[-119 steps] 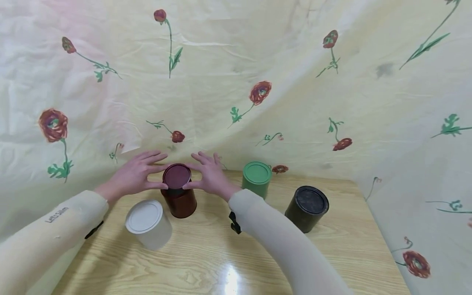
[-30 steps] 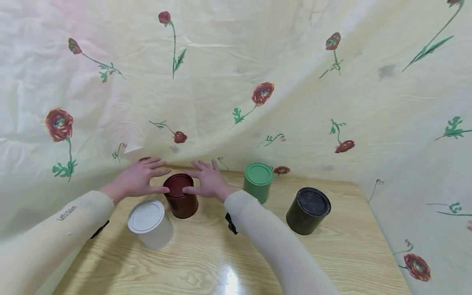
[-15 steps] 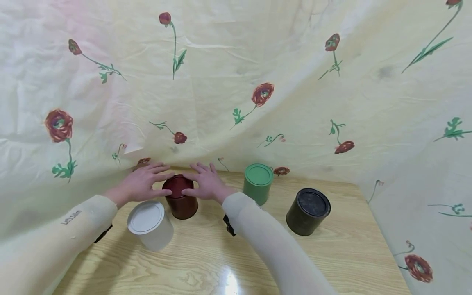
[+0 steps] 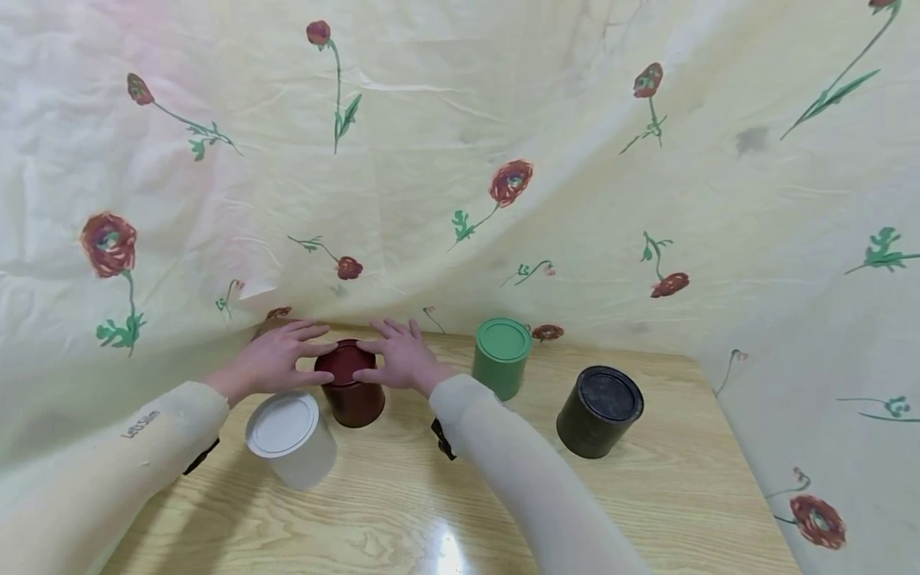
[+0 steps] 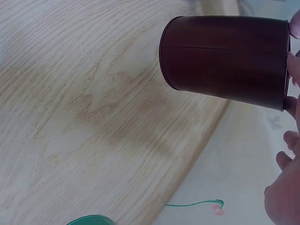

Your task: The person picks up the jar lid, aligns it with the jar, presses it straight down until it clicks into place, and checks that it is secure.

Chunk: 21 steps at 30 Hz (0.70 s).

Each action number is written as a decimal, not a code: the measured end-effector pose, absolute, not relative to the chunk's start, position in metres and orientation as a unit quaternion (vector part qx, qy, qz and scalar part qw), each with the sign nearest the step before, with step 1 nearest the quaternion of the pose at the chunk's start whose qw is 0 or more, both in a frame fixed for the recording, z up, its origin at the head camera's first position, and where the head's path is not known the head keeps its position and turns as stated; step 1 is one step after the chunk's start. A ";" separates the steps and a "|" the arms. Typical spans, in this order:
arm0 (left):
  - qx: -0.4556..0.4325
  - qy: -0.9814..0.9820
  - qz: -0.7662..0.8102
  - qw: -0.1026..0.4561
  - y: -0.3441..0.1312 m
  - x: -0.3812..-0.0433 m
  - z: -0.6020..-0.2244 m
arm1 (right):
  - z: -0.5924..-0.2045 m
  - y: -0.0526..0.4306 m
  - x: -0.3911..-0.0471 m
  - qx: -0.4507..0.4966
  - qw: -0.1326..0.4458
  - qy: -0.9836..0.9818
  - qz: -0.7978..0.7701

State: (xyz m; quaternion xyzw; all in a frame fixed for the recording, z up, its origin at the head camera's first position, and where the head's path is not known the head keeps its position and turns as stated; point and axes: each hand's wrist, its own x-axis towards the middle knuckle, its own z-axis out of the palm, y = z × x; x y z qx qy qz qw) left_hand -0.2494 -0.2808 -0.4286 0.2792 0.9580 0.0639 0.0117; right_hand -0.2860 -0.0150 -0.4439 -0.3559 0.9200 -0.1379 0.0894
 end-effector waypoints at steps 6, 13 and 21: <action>0.274 0.960 0.052 0.015 -0.278 -0.253 -0.429 | -0.439 -0.017 -0.286 -0.350 0.078 0.927 -0.110; 0.273 0.961 0.043 0.018 -0.273 -0.251 -0.427 | -0.437 -0.018 -0.284 -0.338 0.088 0.933 -0.083; 0.269 0.962 0.046 0.021 -0.273 -0.246 -0.425 | -0.431 -0.024 -0.281 -0.343 0.081 0.935 -0.040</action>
